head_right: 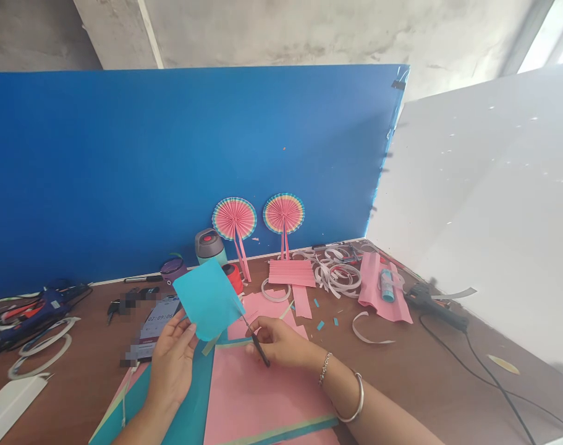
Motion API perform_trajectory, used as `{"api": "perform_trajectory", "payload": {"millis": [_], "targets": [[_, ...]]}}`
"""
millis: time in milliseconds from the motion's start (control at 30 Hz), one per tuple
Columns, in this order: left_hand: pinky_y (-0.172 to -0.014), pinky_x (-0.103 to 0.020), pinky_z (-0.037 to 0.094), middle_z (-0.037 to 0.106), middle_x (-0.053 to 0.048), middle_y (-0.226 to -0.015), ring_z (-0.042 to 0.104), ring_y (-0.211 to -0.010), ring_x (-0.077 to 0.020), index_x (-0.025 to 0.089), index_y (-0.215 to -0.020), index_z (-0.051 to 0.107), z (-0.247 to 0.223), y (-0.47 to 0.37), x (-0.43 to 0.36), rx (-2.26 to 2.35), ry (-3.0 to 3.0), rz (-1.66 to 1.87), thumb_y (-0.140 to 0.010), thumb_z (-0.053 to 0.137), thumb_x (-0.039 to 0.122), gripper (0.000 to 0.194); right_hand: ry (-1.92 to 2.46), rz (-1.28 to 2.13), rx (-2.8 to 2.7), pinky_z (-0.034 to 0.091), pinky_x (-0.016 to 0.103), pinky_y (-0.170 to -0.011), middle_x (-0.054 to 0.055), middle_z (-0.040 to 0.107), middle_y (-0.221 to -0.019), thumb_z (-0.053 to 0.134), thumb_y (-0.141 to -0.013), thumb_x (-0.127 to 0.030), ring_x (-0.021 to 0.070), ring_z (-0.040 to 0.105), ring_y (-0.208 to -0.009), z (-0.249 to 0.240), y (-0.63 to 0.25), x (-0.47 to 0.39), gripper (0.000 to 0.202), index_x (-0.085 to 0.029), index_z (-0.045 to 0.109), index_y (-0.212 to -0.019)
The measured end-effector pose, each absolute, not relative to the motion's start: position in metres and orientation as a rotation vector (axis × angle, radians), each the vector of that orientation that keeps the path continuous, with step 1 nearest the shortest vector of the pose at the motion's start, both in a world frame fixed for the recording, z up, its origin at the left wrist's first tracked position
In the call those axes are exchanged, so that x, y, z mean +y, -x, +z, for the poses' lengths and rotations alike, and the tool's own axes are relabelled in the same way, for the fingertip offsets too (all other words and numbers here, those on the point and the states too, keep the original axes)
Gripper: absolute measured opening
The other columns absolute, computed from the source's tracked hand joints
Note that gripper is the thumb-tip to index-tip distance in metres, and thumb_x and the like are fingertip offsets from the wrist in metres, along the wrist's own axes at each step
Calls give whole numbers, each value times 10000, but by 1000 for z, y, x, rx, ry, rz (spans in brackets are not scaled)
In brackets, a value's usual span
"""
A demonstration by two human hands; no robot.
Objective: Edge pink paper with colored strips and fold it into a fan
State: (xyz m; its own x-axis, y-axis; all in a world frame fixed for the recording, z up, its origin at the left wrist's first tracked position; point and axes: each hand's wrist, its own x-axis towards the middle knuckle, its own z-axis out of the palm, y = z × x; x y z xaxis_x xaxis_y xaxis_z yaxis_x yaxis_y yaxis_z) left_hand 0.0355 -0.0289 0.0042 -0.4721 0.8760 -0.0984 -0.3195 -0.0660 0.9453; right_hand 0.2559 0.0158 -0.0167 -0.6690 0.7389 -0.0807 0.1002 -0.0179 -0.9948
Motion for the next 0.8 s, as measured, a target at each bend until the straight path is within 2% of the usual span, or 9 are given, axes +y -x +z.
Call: {"api": "perform_trajectory", "payload": {"millis": [800], "targets": [[-764,-301,483,615,-67,-1034,598,-972,-220,209,-1123,540,3,-36,-28,1243,-632,1705,-617,755,347,566,903,1723,-1737,391,200,-459,-35,565,-625,726,-681,-443,90,512,-518,-8,-253,13,404,-169,534,-909]]}}
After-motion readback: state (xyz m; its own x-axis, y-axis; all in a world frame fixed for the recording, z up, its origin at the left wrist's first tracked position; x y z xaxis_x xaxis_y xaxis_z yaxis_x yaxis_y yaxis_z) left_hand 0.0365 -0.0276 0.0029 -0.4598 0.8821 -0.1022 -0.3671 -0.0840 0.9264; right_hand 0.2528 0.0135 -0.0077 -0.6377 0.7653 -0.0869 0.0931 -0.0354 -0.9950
